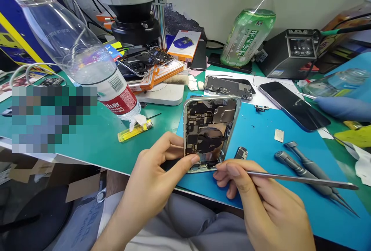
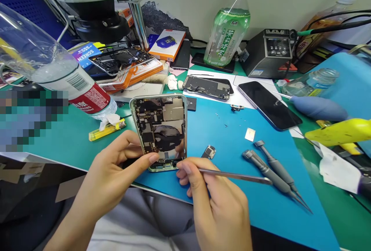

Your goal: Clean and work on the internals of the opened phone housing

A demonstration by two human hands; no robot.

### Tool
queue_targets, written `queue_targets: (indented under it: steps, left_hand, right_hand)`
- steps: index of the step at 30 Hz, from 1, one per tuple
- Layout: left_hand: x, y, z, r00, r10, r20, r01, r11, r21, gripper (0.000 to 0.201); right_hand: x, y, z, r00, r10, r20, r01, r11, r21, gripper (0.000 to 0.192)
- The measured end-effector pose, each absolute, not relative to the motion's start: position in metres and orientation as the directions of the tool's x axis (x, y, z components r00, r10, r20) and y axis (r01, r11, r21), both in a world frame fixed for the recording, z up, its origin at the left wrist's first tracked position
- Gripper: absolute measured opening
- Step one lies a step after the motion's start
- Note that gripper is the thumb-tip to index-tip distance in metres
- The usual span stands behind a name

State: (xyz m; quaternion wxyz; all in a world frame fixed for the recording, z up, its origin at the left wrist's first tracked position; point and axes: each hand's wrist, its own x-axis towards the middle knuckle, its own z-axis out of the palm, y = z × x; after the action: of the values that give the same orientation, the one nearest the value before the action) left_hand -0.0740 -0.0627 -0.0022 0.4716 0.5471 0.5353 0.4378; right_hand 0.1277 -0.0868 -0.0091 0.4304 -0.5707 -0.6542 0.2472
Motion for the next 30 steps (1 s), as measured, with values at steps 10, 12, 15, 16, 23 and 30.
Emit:
queue_targets:
  steps: [10,12,15,16,23,30]
  left_hand:
    - [-0.0709,-0.0637,-0.002,0.014,1.0,0.012,0.187,-0.015,0.982,0.014]
    - [-0.0706,-0.0639,-0.0012,0.017,1.0,0.021,0.184,-0.023,0.983,0.013]
    - [-0.0707,-0.0643,-0.0003,0.018,1.0,0.024,0.184,-0.027,0.983,0.011]
    - [-0.0708,-0.0643,-0.0001,0.02,0.999,0.024,0.186,-0.028,0.982,0.011]
    - [-0.0709,-0.0645,-0.0017,0.014,0.999,0.039,0.197,-0.041,0.979,0.013]
    - [-0.0714,-0.0642,0.0013,0.045,0.999,0.0,0.149,-0.007,0.989,0.009]
  right_hand:
    - [0.1313,-0.0813,-0.0044,-0.067,0.922,0.381,0.616,0.339,-0.711,0.025]
    - [0.1308,-0.0812,-0.005,-0.067,0.921,0.384,0.623,0.339,-0.705,0.025]
    - [0.1298,-0.0813,-0.0055,-0.092,0.913,0.398,0.634,0.362,-0.684,0.023]
    - [0.1296,-0.0811,-0.0055,-0.106,0.912,0.397,0.63,0.37,-0.682,0.023]
    - [0.13,-0.079,-0.0063,-0.072,0.941,0.331,0.561,0.313,-0.767,0.024]
    - [0.1256,-0.0795,-0.0065,-0.032,0.938,0.345,0.599,0.295,-0.744,0.024]
